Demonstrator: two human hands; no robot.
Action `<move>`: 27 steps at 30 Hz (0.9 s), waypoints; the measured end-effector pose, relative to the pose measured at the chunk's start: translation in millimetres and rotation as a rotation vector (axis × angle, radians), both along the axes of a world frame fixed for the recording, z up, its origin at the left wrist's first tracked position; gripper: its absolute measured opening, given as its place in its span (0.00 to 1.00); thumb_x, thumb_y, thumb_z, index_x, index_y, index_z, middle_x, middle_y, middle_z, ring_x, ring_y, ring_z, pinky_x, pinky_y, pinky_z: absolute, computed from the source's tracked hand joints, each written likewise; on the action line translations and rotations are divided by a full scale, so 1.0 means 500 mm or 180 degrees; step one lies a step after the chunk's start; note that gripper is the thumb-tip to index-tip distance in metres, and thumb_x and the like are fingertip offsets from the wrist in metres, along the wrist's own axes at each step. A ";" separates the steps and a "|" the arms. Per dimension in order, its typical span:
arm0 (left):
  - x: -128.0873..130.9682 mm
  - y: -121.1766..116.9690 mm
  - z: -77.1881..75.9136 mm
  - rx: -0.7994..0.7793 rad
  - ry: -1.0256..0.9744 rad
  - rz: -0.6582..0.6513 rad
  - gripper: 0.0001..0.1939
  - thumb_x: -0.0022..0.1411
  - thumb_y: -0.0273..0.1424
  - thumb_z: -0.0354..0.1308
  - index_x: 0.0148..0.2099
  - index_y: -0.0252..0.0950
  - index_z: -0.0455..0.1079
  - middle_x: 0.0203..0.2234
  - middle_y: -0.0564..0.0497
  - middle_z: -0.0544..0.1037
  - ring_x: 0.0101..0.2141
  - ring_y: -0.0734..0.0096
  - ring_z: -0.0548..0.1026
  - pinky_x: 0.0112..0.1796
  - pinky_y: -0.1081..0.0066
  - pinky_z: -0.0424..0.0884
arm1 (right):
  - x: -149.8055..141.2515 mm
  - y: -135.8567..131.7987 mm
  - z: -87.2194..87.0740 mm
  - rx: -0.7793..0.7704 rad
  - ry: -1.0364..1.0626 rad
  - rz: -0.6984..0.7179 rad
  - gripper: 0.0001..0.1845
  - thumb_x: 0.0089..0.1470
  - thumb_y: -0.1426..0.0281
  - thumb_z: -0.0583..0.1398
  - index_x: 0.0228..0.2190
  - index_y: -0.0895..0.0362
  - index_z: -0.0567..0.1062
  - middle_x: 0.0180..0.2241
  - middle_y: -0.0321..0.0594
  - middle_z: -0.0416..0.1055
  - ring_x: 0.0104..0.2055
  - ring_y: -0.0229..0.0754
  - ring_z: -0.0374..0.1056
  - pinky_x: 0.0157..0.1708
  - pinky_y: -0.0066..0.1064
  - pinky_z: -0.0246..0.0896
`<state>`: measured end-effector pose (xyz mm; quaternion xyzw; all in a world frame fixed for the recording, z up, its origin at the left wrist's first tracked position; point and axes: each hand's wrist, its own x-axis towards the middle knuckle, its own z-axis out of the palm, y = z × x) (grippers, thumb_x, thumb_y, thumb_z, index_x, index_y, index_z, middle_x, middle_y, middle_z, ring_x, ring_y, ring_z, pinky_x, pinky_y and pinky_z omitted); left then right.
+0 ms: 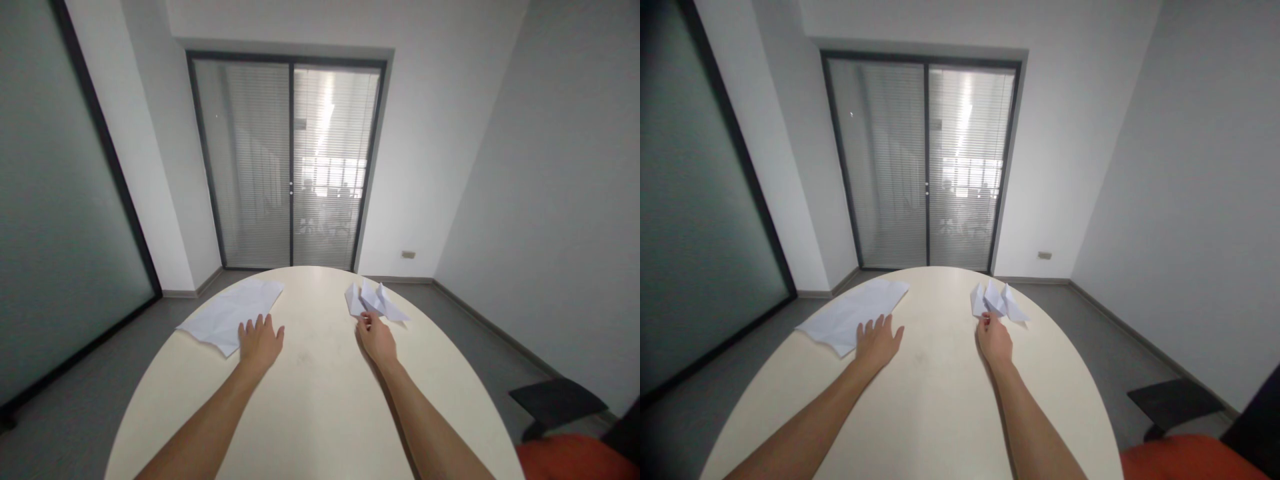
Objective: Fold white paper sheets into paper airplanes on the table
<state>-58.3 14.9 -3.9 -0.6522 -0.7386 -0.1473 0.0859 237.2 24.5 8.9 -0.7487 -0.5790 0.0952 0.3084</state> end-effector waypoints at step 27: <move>0.092 -0.075 0.076 -0.0606 -0.0957 -0.2422 0.16 0.69 0.35 0.46 0.44 0.43 0.76 0.36 0.52 0.81 0.37 0.65 0.77 0.40 0.69 0.69 | -0.085 -0.053 0.047 0.0270 -0.0793 0.1775 0.18 0.62 0.62 0.54 0.47 0.51 0.79 0.43 0.40 0.79 0.46 0.44 0.72 0.47 0.30 0.62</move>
